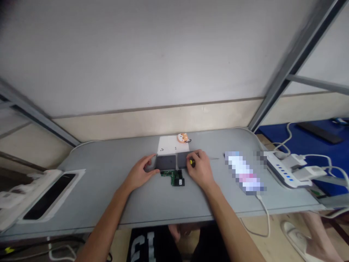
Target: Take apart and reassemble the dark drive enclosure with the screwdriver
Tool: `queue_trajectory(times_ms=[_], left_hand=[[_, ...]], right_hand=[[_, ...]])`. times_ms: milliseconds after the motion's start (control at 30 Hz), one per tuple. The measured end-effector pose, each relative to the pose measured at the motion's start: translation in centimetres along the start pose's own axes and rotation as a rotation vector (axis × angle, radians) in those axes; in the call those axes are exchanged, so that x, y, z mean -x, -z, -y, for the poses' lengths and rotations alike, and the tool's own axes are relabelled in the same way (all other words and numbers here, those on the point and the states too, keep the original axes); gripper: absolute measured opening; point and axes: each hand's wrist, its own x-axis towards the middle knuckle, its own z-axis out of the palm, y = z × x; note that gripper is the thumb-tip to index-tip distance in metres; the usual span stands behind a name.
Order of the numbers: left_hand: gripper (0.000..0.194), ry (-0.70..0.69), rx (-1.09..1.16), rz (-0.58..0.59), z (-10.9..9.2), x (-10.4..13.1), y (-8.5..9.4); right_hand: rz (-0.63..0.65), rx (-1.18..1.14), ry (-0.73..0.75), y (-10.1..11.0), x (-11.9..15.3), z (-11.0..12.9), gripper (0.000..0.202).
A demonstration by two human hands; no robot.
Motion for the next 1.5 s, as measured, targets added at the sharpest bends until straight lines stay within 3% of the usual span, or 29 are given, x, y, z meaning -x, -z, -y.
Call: queue_trajectory(times_ms=[267, 667, 1500], left_hand=[[0.054, -0.049, -0.002, 0.01, 0.2, 0.0, 0.0], [0.048, -0.07, -0.038, 0.011, 0.3, -0.1, -0.1], [0.048, -0.046, -0.01, 0.02, -0.6, 0.2, 0.3]], right_hand=[[-0.03, 0.041, 0.016, -0.2, 0.0, 0.1, 0.013], [0.085, 0.096, 0.064, 0.1, 0.0, 1.5, 0.016], [0.044, 0.107, 0.077, -0.1, 0.2, 1.0, 0.016]])
